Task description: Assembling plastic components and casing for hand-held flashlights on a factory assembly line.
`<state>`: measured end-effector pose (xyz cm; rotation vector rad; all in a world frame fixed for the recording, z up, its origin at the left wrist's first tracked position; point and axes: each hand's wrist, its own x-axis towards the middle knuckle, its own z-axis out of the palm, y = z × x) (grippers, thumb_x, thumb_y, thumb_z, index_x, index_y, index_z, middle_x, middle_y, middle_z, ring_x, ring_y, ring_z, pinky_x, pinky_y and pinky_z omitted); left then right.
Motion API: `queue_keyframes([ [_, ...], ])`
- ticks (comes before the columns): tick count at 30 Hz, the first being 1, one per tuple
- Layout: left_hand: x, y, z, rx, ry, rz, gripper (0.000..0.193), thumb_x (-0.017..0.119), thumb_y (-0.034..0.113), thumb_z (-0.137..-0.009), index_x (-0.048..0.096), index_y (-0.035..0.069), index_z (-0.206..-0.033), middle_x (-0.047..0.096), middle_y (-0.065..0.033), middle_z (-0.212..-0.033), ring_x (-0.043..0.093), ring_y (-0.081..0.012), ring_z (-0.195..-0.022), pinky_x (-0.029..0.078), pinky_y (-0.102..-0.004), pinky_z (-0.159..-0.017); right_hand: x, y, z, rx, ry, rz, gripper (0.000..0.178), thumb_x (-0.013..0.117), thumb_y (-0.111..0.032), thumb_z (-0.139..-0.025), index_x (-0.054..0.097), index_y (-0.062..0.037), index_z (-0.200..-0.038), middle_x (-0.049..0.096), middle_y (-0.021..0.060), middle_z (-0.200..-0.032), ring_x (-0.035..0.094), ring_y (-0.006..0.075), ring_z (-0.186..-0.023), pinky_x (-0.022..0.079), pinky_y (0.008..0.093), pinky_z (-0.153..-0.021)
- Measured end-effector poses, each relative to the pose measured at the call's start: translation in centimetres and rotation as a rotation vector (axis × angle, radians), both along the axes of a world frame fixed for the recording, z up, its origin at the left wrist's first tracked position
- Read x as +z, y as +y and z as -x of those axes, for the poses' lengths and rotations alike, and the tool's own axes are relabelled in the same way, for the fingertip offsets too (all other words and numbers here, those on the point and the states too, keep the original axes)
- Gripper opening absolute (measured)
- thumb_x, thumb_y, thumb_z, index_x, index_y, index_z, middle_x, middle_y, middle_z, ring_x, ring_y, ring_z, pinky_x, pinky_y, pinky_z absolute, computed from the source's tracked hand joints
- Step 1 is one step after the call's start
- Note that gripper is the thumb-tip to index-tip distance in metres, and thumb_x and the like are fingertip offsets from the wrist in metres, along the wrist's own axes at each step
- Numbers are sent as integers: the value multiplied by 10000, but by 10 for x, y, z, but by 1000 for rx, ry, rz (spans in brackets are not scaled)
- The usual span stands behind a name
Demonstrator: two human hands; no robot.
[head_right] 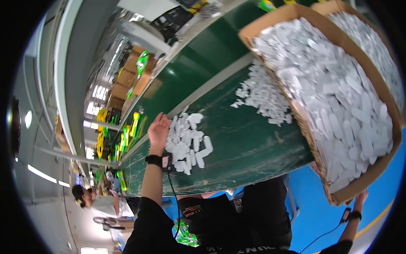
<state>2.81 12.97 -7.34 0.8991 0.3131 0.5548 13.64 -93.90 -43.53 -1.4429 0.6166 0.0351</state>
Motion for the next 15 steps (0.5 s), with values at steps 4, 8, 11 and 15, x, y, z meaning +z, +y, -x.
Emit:
queue_keyframes([
  [4,78,-16,43,202,366,-515,326,538,158,-889,502,-32,-1151,593,-149,-1047,594,-233,-942,493,-367,-867,145,266,-12,598,65,-388,348,545,-329,-935,507,-50,-1140,618,43,-924,583,103,-713,478,239,-627],
  [8,88,-11,26,46,358,-572,417,453,362,-978,577,-36,-988,604,-126,-1002,606,-203,-900,500,-341,-847,329,356,48,927,13,-160,391,599,-317,-895,484,-10,-1108,617,109,-852,628,178,-638,521,285,-549],
  [11,92,16,24,72,310,-707,390,449,324,-984,587,-38,-935,608,-121,-986,607,-189,-883,504,-321,-831,426,427,80,1134,-96,-269,590,710,-385,-799,466,25,-1145,622,161,-863,638,228,-673,552,337,-608],
  [15,104,91,66,401,566,-1253,193,569,88,-853,526,0,-1019,618,-112,-964,615,-200,-889,510,-321,-772,508,521,78,1179,-500,-358,580,664,-411,-836,434,35,-1126,599,182,-750,607,237,-560,517,300,-480],
])
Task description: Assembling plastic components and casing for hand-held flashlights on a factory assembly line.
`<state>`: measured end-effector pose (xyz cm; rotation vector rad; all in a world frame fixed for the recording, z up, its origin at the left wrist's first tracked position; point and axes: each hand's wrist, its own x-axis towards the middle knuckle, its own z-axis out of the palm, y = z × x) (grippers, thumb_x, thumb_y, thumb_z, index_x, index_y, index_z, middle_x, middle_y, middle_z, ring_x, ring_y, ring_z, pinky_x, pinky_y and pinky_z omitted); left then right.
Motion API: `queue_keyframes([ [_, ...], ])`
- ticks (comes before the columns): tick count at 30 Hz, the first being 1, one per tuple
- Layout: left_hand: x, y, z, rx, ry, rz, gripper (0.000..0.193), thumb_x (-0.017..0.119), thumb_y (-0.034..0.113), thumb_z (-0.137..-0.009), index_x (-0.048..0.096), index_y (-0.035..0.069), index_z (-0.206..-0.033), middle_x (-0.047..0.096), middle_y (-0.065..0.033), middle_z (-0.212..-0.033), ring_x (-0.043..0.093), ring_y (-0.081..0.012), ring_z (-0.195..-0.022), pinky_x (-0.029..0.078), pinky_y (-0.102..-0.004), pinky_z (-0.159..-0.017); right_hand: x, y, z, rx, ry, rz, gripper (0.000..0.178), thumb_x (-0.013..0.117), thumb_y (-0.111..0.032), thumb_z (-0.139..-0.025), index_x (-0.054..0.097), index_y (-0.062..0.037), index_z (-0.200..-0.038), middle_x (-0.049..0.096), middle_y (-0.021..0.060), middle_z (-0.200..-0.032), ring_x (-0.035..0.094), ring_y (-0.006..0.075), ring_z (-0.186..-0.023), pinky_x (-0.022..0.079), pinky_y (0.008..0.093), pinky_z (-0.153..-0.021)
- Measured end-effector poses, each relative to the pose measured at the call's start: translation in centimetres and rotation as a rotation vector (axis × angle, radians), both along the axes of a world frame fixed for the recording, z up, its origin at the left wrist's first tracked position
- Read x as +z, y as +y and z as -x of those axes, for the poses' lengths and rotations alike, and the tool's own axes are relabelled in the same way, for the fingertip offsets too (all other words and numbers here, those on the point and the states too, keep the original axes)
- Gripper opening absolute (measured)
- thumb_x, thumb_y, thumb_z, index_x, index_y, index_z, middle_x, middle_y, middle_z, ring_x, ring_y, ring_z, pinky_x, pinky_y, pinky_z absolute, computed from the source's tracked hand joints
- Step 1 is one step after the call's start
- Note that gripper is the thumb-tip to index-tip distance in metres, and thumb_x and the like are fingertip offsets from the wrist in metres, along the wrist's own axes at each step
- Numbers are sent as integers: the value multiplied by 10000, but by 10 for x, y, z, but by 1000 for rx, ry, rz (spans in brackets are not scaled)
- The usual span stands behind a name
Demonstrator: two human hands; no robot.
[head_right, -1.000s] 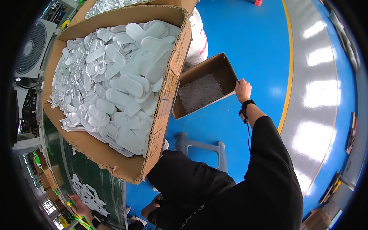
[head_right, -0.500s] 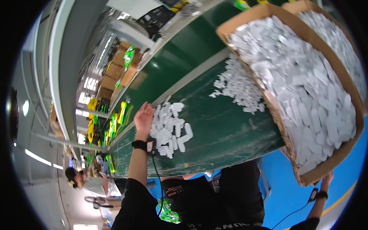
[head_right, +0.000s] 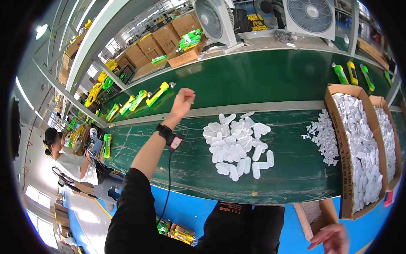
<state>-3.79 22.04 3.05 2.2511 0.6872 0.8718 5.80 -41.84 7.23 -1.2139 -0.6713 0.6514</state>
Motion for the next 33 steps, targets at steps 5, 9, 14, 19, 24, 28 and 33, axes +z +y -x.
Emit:
queue_keyframes([
  [5,2,114,93,333,422,-436,396,608,96,-731,471,-49,-1074,603,-255,-986,593,-423,-920,487,-469,-821,42,168,-68,596,564,-474,616,349,-490,-971,348,35,-1294,546,195,-825,579,274,-660,503,433,-588],
  [9,-6,164,153,460,562,-515,468,590,99,-720,435,-74,-1126,569,-301,-1038,551,-446,-998,465,-476,-870,7,302,-117,762,881,-414,742,305,-582,-943,252,-12,-1415,524,196,-1173,558,312,-945,487,485,-776],
  [14,-23,226,162,255,543,-396,630,659,183,-740,420,-58,-1270,502,-277,-1236,461,-424,-1171,384,-438,-999,-59,341,-152,823,966,-568,817,385,-622,-894,206,-49,-1448,347,253,-1404,499,374,-1163,479,497,-832],
  [19,-26,297,173,347,668,-477,708,693,114,-712,351,-58,-1308,487,-272,-1254,482,-378,-1189,390,-398,-996,-78,357,-164,909,978,-724,911,417,-684,-843,187,-50,-1457,265,281,-1442,412,406,-1251,438,549,-923],
  [24,-39,337,132,137,919,-298,779,750,152,-695,330,-87,-1307,454,-268,-1296,425,-365,-1245,347,-376,-1035,-86,339,-167,605,991,-510,915,393,-758,-799,360,-32,-1356,437,254,-1321,468,380,-1186,364,552,-974],
  [28,-18,371,167,271,972,-310,763,745,48,-667,353,-40,-1316,510,-211,-1237,481,-354,-1171,386,-375,-998,-81,346,-155,515,1060,-478,867,432,-758,-786,441,-44,-1277,521,200,-1237,529,328,-1110,411,496,-934],
  [33,-27,285,93,245,1021,-79,515,670,160,-746,481,-19,-1190,587,-97,-1094,588,-241,-919,472,-340,-858,-100,347,-153,367,1037,-381,795,386,-769,-802,465,-87,-1205,575,108,-1073,576,237,-954,446,397,-834],
])
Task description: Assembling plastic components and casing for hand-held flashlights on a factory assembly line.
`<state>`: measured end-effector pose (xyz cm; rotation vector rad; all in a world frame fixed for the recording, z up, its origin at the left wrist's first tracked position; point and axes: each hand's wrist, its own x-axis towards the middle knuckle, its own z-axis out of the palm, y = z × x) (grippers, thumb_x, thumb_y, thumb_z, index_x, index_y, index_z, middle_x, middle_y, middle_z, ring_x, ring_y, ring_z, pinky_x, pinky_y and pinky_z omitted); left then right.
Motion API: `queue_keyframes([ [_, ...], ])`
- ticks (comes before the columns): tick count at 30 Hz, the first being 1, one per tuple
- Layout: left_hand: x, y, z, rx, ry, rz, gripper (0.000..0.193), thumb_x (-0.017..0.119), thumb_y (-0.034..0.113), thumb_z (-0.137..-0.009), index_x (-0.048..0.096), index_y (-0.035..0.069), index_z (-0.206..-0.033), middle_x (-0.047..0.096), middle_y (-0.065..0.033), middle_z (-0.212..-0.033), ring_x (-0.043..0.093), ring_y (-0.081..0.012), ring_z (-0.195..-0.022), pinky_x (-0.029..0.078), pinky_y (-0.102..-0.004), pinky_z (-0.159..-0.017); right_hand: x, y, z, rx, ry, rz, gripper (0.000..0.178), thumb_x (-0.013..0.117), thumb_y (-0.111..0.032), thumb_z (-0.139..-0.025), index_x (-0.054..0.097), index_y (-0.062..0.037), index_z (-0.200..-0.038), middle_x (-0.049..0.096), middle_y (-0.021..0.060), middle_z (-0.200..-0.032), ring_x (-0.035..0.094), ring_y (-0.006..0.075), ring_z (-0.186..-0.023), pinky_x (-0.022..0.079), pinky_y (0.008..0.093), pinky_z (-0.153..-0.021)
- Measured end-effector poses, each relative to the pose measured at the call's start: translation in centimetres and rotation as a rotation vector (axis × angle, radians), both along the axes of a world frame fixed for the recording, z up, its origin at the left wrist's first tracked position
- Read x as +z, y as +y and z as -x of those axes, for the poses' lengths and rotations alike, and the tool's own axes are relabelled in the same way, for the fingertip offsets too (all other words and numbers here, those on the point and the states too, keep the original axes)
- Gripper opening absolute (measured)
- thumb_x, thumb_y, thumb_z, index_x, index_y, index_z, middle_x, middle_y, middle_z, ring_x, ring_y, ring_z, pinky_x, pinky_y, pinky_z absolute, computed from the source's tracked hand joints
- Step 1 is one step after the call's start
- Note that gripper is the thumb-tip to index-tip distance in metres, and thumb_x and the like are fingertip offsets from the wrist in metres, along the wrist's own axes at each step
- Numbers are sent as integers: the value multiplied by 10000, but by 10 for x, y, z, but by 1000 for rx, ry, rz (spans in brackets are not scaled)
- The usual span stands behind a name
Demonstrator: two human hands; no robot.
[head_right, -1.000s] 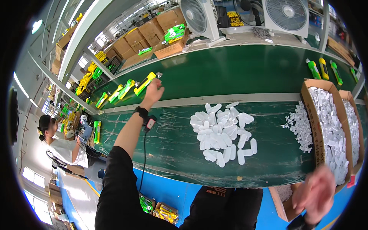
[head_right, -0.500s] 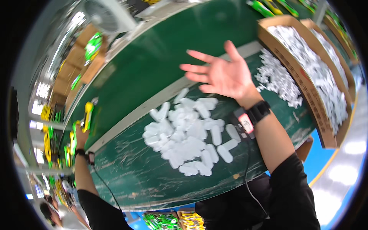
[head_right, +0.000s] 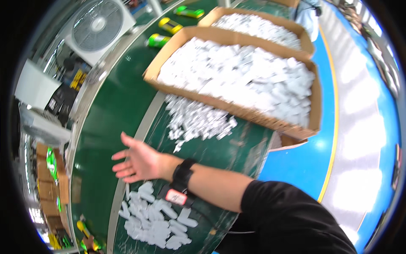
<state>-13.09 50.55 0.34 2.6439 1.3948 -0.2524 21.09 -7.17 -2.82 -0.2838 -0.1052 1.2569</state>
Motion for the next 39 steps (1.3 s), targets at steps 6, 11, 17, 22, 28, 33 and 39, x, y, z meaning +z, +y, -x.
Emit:
queue_keyframes([
  [6,99,-102,-24,-175,70,-97,727,711,206,-742,307,100,-1337,427,-114,-1294,457,-289,-1127,390,-356,-976,8,-2,1,-60,35,-18,816,428,-744,-806,424,-86,-1288,502,96,-1166,525,215,-997,420,379,-859],
  [11,95,-191,-31,-309,135,-128,929,745,245,-738,162,200,-1460,293,-128,-1461,348,-329,-1300,322,-370,-1074,0,9,1,-68,56,-69,793,490,-723,-790,436,-104,-1283,513,65,-1121,522,187,-967,416,358,-840],
  [17,67,-327,-90,173,-1257,1690,524,631,385,-834,517,81,-1245,575,-152,-1148,555,-286,-991,464,-430,-815,1,-3,-4,-119,107,-40,713,517,-665,-814,448,-116,-1264,518,59,-1109,518,179,-963,426,335,-826],
  [22,56,-403,-95,166,-1323,1708,427,541,384,-893,536,68,-1180,587,-108,-1039,558,-208,-869,479,-329,-673,13,8,9,-89,114,-76,684,570,-605,-814,445,-109,-1270,525,74,-1124,516,198,-1017,431,341,-838],
  [28,8,-426,-122,-111,-1634,2299,426,602,200,-875,474,54,-1254,517,-98,-1185,528,-162,-962,462,-272,-761,4,-3,4,-158,116,-48,595,625,-526,-812,472,-121,-1220,528,62,-1123,520,191,-998,427,346,-851],
  [33,-3,-426,-116,154,-1751,2584,450,567,168,-891,426,41,-1299,498,-97,-1252,503,-187,-1059,418,-314,-928,2,-2,2,-185,102,-63,523,614,-489,-838,495,-125,-1195,534,61,-1130,523,193,-1001,430,349,-860],
  [39,-14,-412,-132,102,-1930,2139,309,572,200,-910,526,35,-1166,592,-44,-975,571,-133,-855,482,-283,-787,22,-9,2,-120,-272,-52,468,493,-437,-935,457,-119,-1277,542,53,-1169,533,181,-1036,430,349,-903],
])
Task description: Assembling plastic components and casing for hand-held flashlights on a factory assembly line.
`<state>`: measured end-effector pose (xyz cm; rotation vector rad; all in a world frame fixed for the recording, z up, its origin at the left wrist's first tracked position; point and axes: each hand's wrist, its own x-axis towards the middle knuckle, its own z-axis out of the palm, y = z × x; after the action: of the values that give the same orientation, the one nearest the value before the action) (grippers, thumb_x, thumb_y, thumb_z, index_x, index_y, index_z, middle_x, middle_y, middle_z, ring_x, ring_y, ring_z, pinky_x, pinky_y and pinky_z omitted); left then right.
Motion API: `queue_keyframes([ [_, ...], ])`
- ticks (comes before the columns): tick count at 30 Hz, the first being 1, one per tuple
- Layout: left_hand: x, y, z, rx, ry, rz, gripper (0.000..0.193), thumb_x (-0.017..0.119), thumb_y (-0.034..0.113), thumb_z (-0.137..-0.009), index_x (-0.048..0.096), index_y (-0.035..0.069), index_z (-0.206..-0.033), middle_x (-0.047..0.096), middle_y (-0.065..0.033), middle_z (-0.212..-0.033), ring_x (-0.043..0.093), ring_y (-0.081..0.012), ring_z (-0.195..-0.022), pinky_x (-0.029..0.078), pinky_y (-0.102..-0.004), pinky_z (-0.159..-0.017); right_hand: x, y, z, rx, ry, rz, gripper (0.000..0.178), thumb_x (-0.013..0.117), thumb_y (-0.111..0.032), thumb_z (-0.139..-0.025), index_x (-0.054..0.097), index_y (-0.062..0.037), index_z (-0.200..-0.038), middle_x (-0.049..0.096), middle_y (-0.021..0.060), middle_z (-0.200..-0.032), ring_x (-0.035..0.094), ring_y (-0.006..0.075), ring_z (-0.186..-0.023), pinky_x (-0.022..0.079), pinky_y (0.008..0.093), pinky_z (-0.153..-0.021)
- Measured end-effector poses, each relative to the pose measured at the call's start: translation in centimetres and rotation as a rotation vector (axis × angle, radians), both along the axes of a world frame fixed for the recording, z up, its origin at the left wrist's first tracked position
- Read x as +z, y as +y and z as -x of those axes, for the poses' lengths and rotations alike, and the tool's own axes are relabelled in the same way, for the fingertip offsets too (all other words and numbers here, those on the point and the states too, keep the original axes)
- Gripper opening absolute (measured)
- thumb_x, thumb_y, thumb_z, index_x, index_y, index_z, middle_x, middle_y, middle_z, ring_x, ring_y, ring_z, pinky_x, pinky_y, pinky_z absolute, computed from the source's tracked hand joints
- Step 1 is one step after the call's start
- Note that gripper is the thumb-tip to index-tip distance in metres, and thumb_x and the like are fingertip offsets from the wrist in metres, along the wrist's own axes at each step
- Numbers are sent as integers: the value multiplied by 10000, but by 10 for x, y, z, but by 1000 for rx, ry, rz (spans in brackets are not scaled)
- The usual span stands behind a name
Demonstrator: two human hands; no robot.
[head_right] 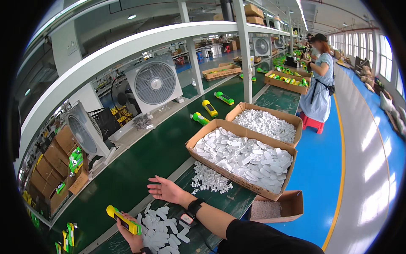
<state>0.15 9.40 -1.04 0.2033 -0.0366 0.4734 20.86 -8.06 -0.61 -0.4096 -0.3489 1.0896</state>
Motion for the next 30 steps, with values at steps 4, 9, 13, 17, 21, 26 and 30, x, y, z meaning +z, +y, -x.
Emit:
queue_keyframes([
  [4,-1,-1,2,66,70,-43,313,572,213,-915,514,57,-1180,583,-55,-998,572,-150,-888,490,-289,-809,27,11,27,-71,-403,207,425,473,-387,-958,442,-129,-1295,533,32,-1145,525,128,-1032,421,314,-893],
  [9,-9,-3,-6,152,174,-176,345,562,247,-930,468,85,-1221,562,-48,-1003,557,-157,-922,458,-314,-878,44,54,85,-71,-1136,522,566,660,-344,-821,439,-28,-1235,529,129,-1081,550,224,-975,464,333,-798],
  [13,-14,-1,-4,170,216,-237,342,535,266,-947,459,82,-1225,562,-53,-1054,549,-171,-991,428,-337,-928,46,62,120,-263,-1485,602,528,719,-219,-712,489,19,-1125,521,196,-1014,537,362,-992,466,401,-834],
  [17,-22,1,-2,194,268,-349,334,514,289,-958,467,88,-1221,567,-60,-1088,545,-188,-1035,420,-356,-947,42,58,138,-561,-1572,616,428,725,-129,-651,539,18,-1008,525,209,-994,529,382,-1002,464,428,-865],
  [21,-14,-6,-3,155,344,-412,355,447,352,-979,472,91,-1219,571,-58,-1105,543,-183,-1051,420,-357,-946,39,59,137,-555,-1587,604,413,712,-112,-645,555,20,-1003,526,210,-998,531,373,-1006,461,427,-879],
  [26,-18,-3,-5,108,25,-364,447,330,431,-997,464,84,-1245,549,-68,-1193,511,-203,-1127,377,-384,-996,38,57,130,-458,-1492,717,476,666,-77,-678,564,-21,-1140,593,203,-998,583,364,-941,480,433,-836],
  [30,-33,7,-9,47,30,-395,442,340,412,-998,448,79,-1267,521,-78,-1243,482,-223,-1168,344,-389,-1031,41,52,130,-494,-1539,718,437,653,-76,-702,565,-8,-1124,614,209,-959,603,379,-887,499,438,-789],
])
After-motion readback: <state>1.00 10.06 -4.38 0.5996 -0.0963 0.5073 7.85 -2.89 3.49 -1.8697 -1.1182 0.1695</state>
